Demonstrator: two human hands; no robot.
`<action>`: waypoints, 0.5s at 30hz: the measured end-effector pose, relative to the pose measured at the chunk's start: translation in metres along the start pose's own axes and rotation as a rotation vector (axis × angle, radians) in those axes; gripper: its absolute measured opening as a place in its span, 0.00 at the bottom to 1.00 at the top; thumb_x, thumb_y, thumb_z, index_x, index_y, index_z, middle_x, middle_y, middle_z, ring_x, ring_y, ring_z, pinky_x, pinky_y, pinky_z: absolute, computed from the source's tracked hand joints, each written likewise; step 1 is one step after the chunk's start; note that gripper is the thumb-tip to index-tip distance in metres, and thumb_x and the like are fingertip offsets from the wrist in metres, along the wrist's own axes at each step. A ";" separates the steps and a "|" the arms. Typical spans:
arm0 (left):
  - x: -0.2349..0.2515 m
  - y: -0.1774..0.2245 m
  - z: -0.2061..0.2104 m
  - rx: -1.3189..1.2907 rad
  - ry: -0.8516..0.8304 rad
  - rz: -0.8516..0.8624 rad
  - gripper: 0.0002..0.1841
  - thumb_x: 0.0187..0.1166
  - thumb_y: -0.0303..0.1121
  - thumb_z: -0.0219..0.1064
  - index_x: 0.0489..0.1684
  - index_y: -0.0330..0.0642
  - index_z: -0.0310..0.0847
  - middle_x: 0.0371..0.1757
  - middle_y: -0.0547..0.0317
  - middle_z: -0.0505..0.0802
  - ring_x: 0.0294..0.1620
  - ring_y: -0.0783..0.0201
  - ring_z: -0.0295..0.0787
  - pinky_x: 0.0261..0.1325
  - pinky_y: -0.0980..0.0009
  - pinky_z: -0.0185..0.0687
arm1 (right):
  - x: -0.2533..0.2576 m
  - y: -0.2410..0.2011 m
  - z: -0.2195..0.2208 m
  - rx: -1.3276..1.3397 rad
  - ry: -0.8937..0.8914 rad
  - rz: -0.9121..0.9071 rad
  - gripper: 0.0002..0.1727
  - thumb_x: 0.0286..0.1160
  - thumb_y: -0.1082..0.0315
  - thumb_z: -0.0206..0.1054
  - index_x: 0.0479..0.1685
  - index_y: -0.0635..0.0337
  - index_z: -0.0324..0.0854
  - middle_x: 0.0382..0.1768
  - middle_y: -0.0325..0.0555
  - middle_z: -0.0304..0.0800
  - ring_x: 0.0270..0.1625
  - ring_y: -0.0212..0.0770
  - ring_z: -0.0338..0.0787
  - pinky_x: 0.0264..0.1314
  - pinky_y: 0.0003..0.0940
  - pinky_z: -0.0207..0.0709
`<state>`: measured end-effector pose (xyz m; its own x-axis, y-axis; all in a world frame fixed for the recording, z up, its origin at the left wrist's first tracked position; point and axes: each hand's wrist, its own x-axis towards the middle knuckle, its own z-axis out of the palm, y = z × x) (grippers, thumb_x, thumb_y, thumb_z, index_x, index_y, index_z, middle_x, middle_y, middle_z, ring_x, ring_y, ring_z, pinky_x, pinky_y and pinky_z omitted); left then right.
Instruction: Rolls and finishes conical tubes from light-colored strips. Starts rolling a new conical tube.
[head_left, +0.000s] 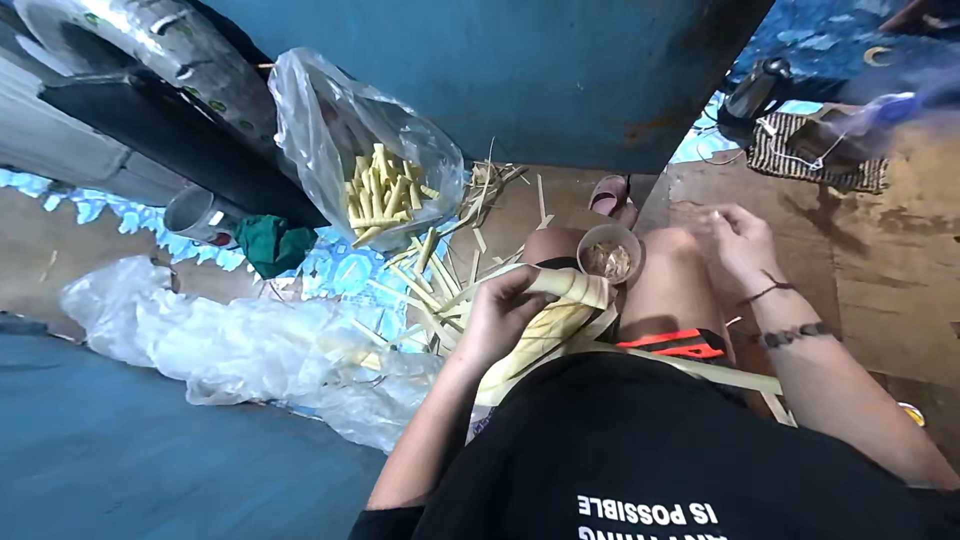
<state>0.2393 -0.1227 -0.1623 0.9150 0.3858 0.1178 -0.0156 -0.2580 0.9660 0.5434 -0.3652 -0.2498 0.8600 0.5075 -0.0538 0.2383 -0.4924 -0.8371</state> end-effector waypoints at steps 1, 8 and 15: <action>0.000 -0.005 -0.003 -0.005 0.022 -0.015 0.08 0.73 0.20 0.73 0.46 0.36 0.88 0.39 0.62 0.95 0.40 0.72 0.93 0.50 0.70 0.92 | 0.013 0.032 0.001 -0.089 0.000 0.148 0.21 0.93 0.60 0.54 0.66 0.68 0.81 0.59 0.68 0.88 0.62 0.64 0.88 0.69 0.64 0.76; 0.003 -0.037 -0.022 -0.023 0.148 -0.152 0.08 0.73 0.23 0.73 0.46 0.37 0.87 0.40 0.63 0.96 0.42 0.69 0.95 0.52 0.69 0.93 | -0.040 0.155 0.039 0.102 -0.293 0.659 0.18 0.94 0.70 0.47 0.71 0.71 0.73 0.58 0.50 0.85 0.56 0.28 0.83 0.61 0.22 0.76; 0.030 -0.050 -0.023 -0.029 0.187 -0.259 0.08 0.73 0.22 0.72 0.46 0.37 0.86 0.40 0.63 0.96 0.40 0.68 0.95 0.50 0.69 0.94 | -0.008 0.073 0.047 -0.265 -0.613 0.760 0.21 0.94 0.68 0.51 0.76 0.74 0.71 0.71 0.62 0.81 0.71 0.44 0.83 0.76 0.33 0.71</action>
<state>0.2580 -0.0780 -0.2020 0.8002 0.5922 -0.0949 0.1943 -0.1061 0.9752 0.5329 -0.3715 -0.3364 0.4634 0.2333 -0.8549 -0.1193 -0.9395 -0.3211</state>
